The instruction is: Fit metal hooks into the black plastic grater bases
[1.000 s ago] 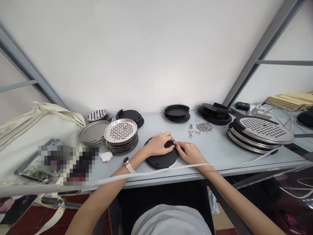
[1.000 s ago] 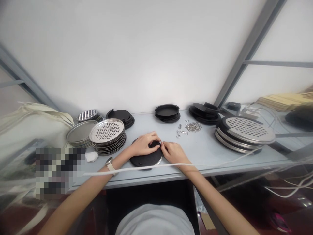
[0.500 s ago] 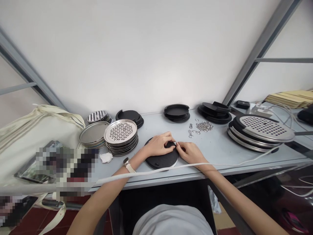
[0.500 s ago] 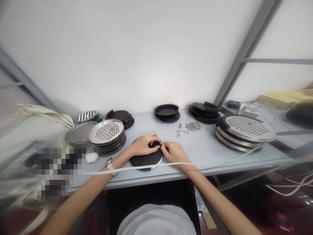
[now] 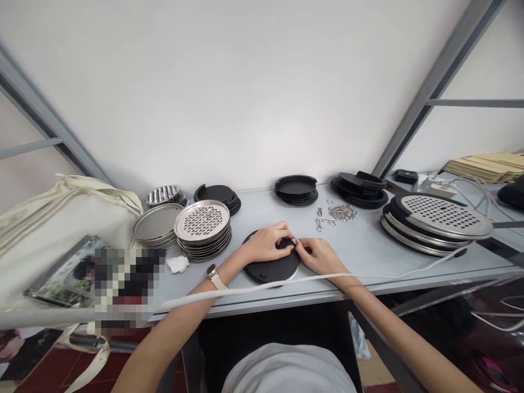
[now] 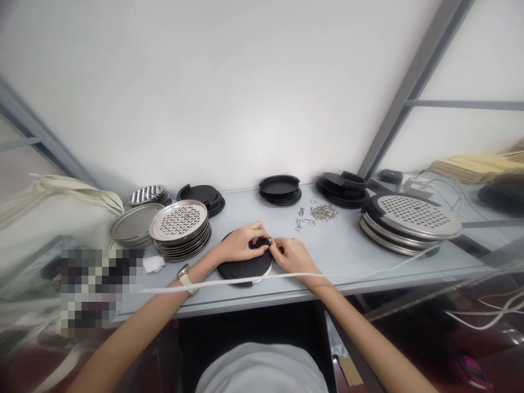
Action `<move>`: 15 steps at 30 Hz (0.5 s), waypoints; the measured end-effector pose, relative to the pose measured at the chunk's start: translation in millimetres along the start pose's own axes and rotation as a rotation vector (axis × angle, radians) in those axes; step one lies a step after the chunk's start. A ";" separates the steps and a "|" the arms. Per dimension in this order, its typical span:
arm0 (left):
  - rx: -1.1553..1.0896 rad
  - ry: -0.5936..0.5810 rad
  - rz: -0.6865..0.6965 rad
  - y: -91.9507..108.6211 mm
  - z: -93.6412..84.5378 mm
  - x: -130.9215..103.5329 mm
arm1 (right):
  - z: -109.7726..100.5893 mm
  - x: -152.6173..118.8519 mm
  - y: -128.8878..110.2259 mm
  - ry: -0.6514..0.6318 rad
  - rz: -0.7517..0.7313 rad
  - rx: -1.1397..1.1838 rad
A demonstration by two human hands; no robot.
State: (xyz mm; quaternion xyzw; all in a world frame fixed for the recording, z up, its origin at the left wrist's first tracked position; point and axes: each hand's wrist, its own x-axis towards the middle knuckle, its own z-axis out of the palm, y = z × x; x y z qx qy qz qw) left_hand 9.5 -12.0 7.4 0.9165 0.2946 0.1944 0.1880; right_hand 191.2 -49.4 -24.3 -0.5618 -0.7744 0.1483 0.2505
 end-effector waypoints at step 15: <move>0.006 -0.008 0.010 -0.8 0.7 0.4 | 1.6 -1.2 2.7 0.006 -0.020 -0.018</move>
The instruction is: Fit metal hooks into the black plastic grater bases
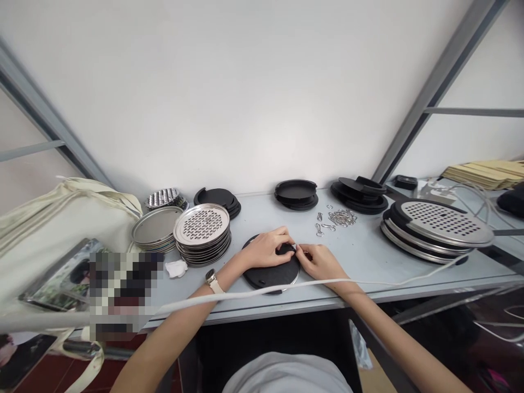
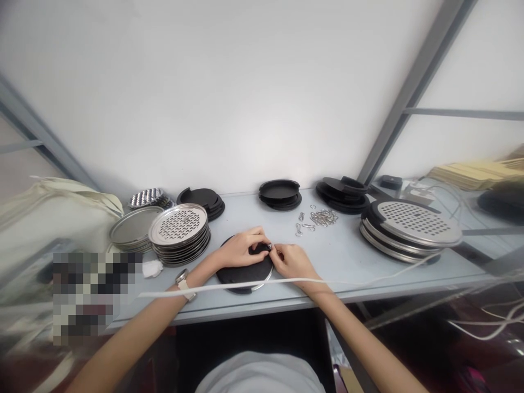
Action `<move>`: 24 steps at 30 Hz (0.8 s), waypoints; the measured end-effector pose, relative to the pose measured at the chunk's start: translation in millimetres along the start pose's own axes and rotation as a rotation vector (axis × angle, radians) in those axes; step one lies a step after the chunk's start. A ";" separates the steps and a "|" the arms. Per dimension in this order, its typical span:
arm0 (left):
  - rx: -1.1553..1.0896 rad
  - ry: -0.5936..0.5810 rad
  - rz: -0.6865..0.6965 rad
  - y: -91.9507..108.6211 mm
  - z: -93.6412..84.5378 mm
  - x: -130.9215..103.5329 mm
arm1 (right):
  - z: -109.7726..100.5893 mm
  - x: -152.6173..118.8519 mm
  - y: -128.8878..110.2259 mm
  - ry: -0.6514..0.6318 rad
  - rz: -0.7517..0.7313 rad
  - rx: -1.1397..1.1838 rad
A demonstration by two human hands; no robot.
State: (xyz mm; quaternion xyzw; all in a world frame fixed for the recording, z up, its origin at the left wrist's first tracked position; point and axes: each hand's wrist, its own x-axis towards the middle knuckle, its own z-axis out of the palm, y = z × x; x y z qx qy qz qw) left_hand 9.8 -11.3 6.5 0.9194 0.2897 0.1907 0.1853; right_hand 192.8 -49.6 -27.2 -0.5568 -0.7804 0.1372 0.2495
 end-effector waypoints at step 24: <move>-0.002 0.028 0.037 -1.8 2.4 -1.6 | -0.6 -0.9 -1.7 0.009 0.006 -0.035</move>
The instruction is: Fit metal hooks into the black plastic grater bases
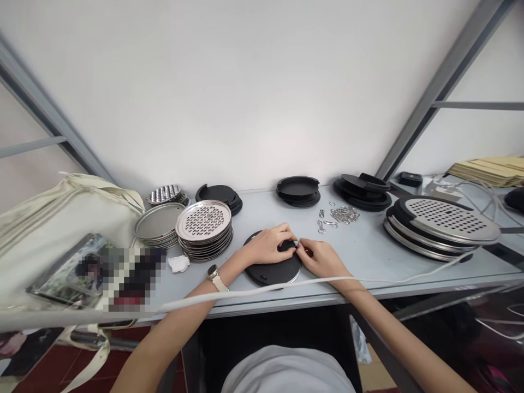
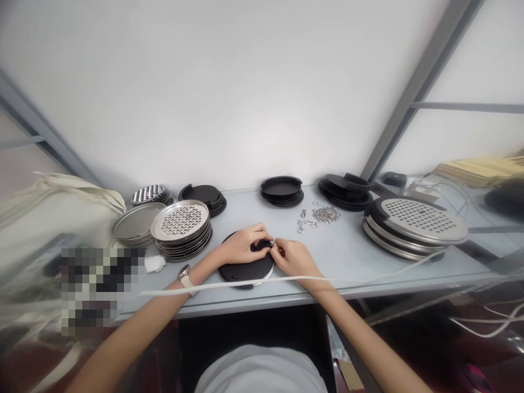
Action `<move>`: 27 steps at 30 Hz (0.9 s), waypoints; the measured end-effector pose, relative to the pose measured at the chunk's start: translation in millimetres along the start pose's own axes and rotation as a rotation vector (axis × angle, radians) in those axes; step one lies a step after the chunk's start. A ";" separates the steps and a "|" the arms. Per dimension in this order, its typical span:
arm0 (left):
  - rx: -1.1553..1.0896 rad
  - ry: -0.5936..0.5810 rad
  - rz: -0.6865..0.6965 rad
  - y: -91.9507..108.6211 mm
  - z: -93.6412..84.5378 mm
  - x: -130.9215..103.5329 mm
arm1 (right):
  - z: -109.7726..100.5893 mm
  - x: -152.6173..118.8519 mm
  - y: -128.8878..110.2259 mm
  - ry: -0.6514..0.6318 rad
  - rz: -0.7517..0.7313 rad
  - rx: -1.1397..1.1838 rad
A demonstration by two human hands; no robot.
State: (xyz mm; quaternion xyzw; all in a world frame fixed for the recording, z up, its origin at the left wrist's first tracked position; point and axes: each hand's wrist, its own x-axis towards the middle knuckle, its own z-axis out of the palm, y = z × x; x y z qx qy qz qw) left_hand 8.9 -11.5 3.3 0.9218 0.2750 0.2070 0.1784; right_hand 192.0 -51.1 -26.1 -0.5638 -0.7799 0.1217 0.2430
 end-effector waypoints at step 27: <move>0.004 0.006 0.016 0.8 -0.3 0.0 | -1.7 2.4 4.1 -0.062 -0.021 0.162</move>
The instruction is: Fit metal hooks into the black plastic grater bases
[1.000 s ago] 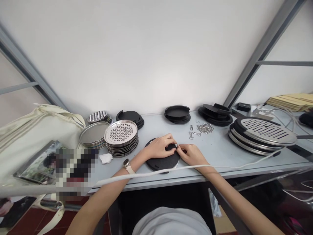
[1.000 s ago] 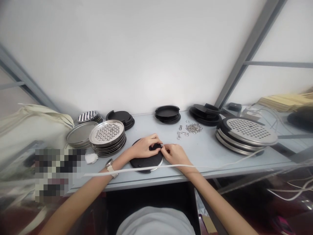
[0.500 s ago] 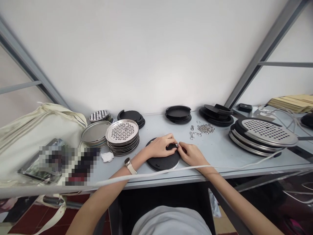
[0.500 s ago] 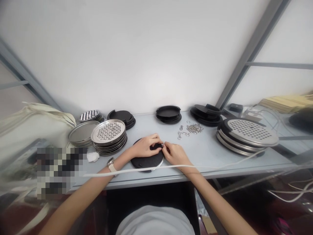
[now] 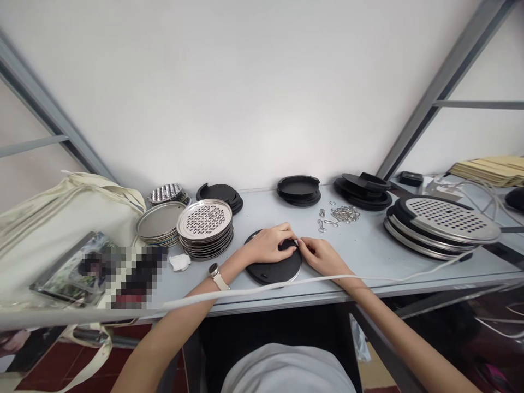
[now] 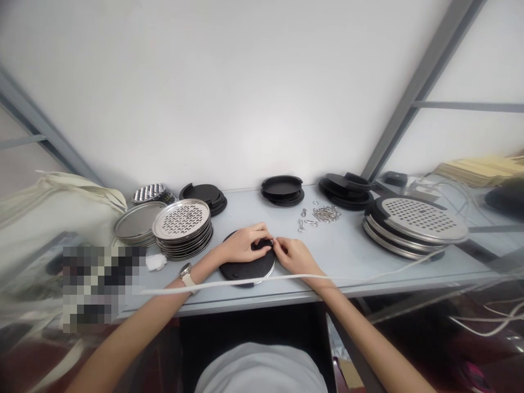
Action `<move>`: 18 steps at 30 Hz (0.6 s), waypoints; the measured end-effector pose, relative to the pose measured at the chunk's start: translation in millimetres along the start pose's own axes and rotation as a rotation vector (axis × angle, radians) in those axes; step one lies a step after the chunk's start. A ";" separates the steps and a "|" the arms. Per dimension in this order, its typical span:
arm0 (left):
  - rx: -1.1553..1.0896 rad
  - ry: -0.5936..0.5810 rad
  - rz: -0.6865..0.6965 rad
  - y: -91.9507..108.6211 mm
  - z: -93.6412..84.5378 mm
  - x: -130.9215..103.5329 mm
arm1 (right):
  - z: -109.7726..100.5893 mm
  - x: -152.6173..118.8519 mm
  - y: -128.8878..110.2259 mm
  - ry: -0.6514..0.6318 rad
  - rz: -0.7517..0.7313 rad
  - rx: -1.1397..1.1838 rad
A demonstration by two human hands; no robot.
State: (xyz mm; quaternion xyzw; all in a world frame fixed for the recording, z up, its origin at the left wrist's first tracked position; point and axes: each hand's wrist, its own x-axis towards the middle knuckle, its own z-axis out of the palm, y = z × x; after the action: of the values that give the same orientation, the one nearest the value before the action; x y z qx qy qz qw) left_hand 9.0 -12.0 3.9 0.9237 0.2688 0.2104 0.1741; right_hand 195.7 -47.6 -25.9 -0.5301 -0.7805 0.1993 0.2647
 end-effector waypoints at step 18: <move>-0.025 -0.013 -0.001 -0.6 0.1 0.9 | 0.3 0.5 1.2 -0.001 -0.013 0.059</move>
State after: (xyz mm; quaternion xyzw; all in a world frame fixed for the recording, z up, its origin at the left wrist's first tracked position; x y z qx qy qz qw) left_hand 9.5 -11.1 3.8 0.9227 0.2652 0.2076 0.1877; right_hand 196.2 -46.7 -26.7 -0.5169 -0.7779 0.2206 0.2812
